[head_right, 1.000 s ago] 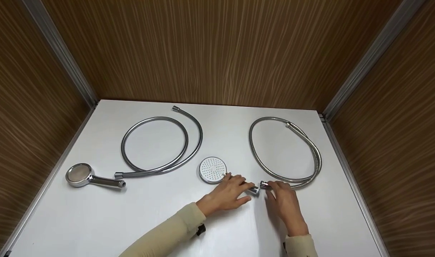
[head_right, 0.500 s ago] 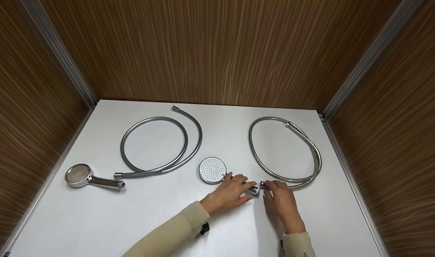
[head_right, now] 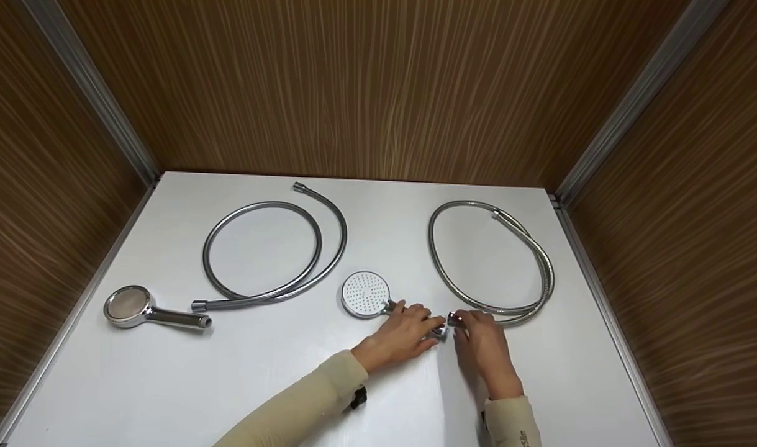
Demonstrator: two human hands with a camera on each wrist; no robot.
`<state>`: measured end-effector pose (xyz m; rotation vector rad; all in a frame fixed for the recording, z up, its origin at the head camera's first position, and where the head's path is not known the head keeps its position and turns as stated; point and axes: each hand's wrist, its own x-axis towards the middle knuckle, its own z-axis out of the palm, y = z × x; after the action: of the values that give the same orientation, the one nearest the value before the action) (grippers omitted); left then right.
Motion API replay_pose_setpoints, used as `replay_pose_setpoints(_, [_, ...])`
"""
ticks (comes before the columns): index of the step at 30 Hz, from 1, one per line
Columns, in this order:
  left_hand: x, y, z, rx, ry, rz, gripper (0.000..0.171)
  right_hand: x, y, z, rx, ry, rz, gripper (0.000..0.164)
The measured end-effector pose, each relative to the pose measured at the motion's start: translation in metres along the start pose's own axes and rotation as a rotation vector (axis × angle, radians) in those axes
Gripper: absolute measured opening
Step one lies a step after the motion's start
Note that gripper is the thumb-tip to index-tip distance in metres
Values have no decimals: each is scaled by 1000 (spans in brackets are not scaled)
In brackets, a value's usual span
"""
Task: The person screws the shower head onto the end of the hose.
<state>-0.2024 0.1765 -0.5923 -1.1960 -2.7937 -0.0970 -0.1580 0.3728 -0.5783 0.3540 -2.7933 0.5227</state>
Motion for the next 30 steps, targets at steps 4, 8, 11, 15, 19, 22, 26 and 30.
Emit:
replay_pose_setpoints(4, [2, -1, 1, -4, -21, -4, 39, 2, 0, 2, 8, 3, -7, 31])
replay_pose_setpoints(8, [3, -2, 1, -25, -31, -4, 37, 4, 0, 1, 11, -23, 14, 32])
replay_pose_setpoints(11, [4, -2, 1, -25, -32, 0, 36, 6, 0, 1, 7, -26, 22, 32])
replay_pose_setpoints(15, [5, -2, 2, -27, -41, 2, 37, 9, -1, 5, -1, -7, 20, 31])
replay_pose_setpoints(19, [4, -3, 3, -32, -43, -1, 37, 10, -2, 8, -4, -12, 33, 30])
replay_pose_setpoints(22, [4, -3, 4, -9, -38, 0, 35, 10, -2, 10, -10, -13, 35, 30])
replay_pose_setpoints(26, [4, -3, 4, 18, -41, 0, 31, 9, -1, 13, -35, -1, 24, 30])
replay_pose_setpoints(30, [6, -3, 3, 27, -45, -1, 29, 8, 0, 13, -56, 8, 27, 29])
